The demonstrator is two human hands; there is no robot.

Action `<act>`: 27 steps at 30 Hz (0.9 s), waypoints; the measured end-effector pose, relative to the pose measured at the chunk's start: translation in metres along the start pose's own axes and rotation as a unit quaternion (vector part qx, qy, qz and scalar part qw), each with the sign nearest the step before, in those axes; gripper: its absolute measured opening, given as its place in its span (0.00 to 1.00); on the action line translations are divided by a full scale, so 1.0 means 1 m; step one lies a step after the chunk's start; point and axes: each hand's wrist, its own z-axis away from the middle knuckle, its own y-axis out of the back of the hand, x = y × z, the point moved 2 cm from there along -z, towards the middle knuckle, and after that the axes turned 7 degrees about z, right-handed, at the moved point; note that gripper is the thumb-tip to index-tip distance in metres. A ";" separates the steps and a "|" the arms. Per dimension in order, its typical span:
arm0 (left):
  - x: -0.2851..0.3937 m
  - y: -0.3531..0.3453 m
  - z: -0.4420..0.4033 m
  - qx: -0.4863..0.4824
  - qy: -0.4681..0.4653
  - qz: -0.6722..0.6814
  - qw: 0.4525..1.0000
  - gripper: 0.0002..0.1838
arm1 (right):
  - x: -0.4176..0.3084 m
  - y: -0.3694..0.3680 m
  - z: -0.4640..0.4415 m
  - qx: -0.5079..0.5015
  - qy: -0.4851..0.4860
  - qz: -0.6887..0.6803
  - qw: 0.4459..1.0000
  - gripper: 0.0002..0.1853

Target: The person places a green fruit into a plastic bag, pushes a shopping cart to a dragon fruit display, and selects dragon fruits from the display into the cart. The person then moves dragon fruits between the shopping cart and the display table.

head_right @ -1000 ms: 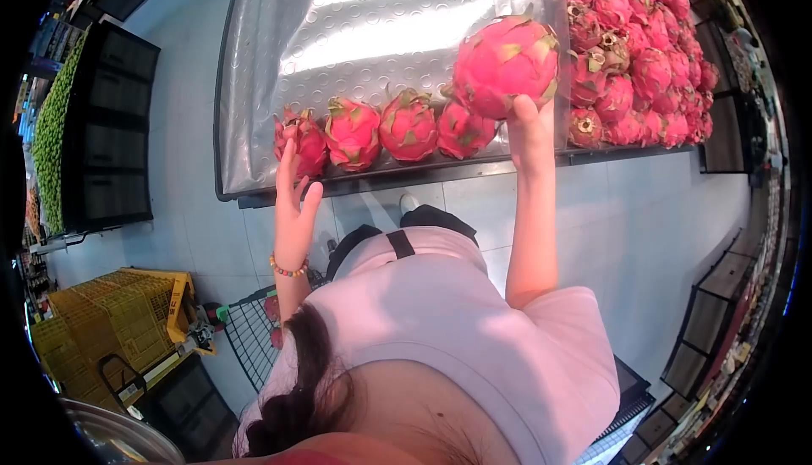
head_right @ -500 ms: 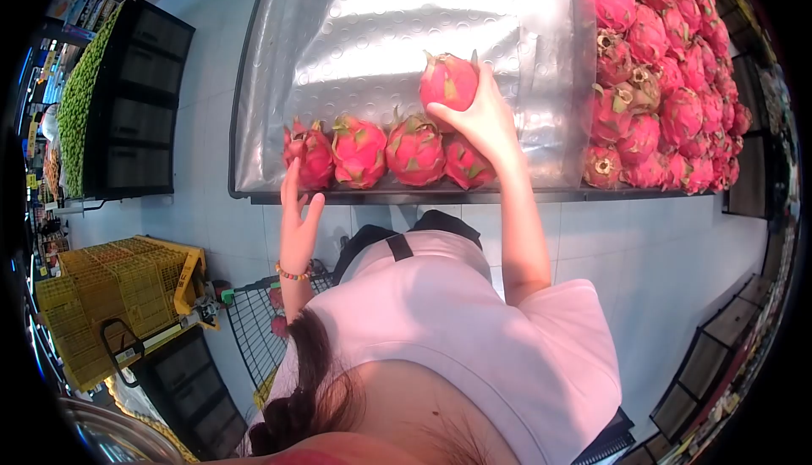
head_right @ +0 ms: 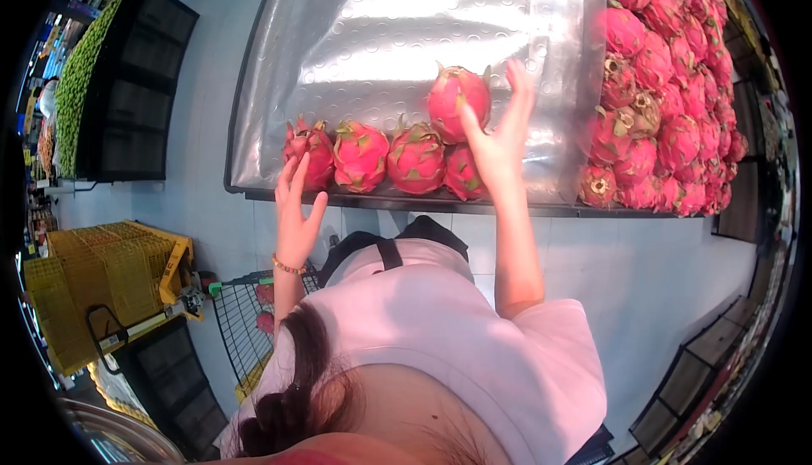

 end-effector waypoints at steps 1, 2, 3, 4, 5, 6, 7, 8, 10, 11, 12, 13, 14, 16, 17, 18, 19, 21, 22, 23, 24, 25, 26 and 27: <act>-0.003 0.004 0.001 0.001 0.000 0.017 1.000 0.34 | -0.006 0.001 0.000 0.051 0.026 -0.040 0.998 0.35; -0.009 0.007 0.002 -0.007 0.000 0.046 0.999 0.34 | -0.015 -0.001 0.001 0.091 0.035 -0.095 0.991 0.28; -0.015 0.009 0.004 -0.015 -0.001 0.075 0.997 0.35 | -0.024 -0.004 0.002 0.102 0.037 -0.117 0.987 0.27; -0.022 0.013 0.007 -0.022 -0.003 0.102 0.995 0.35 | -0.033 -0.008 0.005 0.113 0.038 -0.141 0.983 0.26; -0.027 0.017 0.010 -0.048 0.008 0.159 0.986 0.37 | -0.045 -0.013 0.008 0.114 0.049 -0.148 0.981 0.25; -0.034 0.018 0.014 -0.057 -0.001 0.243 0.968 0.38 | -0.057 -0.018 0.011 0.116 0.060 -0.157 0.979 0.24; -0.035 0.021 0.019 -0.053 0.031 0.311 0.948 0.37 | -0.072 -0.026 0.016 0.114 0.070 -0.179 0.975 0.23; -0.036 0.026 0.026 -0.049 0.060 0.378 0.923 0.37 | -0.084 -0.034 0.022 0.115 0.088 -0.206 0.968 0.22; -0.059 0.038 0.044 0.026 0.073 0.423 0.903 0.31 | -0.104 -0.049 0.034 0.094 0.129 -0.208 0.965 0.20; -0.075 0.048 0.056 0.065 0.089 0.444 0.889 0.30 | -0.118 -0.057 0.040 0.089 0.136 -0.215 0.963 0.18; -0.093 0.057 0.069 0.105 0.107 0.465 0.872 0.28 | -0.130 -0.066 0.046 0.074 0.153 -0.216 0.961 0.18; -0.116 0.065 0.085 0.166 0.134 0.446 0.869 0.23 | -0.141 -0.074 0.053 0.056 0.170 -0.216 0.960 0.17; -0.145 0.070 0.107 0.213 0.163 0.423 0.865 0.23 | -0.152 -0.083 0.060 0.035 0.187 -0.216 0.958 0.17; -0.199 0.074 0.158 0.253 0.276 0.284 0.883 0.25 | -0.175 -0.103 0.077 -0.004 0.209 -0.209 0.955 0.16; -0.232 0.069 0.188 0.236 0.302 0.152 0.911 0.29 | -0.185 -0.111 0.086 -0.030 0.199 -0.216 0.955 0.14; -0.263 0.058 0.220 0.205 0.331 0.021 0.921 0.32 | -0.194 -0.120 0.096 -0.062 0.189 -0.222 0.955 0.12; -0.286 0.044 0.249 0.167 0.380 -0.019 0.909 0.39 | -0.204 -0.129 0.106 -0.085 0.189 -0.223 0.953 0.11; -0.309 0.016 0.296 0.098 0.487 -0.029 0.867 0.44 | -0.220 -0.144 0.126 -0.131 0.200 -0.209 0.948 0.11; -0.319 0.004 0.313 0.060 0.530 -0.021 0.846 0.44 | -0.229 -0.153 0.137 -0.147 0.205 -0.207 0.945 0.11; -0.332 -0.012 0.327 0.060 0.534 0.034 0.843 0.41 | -0.232 -0.161 0.145 -0.155 0.220 -0.186 0.945 0.10; -0.348 -0.028 0.338 0.061 0.532 0.086 0.840 0.39 | -0.238 -0.168 0.155 -0.166 0.231 -0.163 0.945 0.10; -0.362 -0.038 0.343 0.111 0.486 0.140 0.855 0.30 | -0.241 -0.176 0.163 -0.194 0.240 -0.148 0.940 0.09; -0.359 -0.033 0.339 0.058 0.501 0.100 0.858 0.28 | -0.244 -0.184 0.171 -0.219 0.249 -0.134 0.934 0.09; -0.348 -0.015 0.326 0.003 0.509 0.060 0.859 0.26 | -0.247 -0.196 0.182 -0.244 0.240 -0.127 0.931 0.09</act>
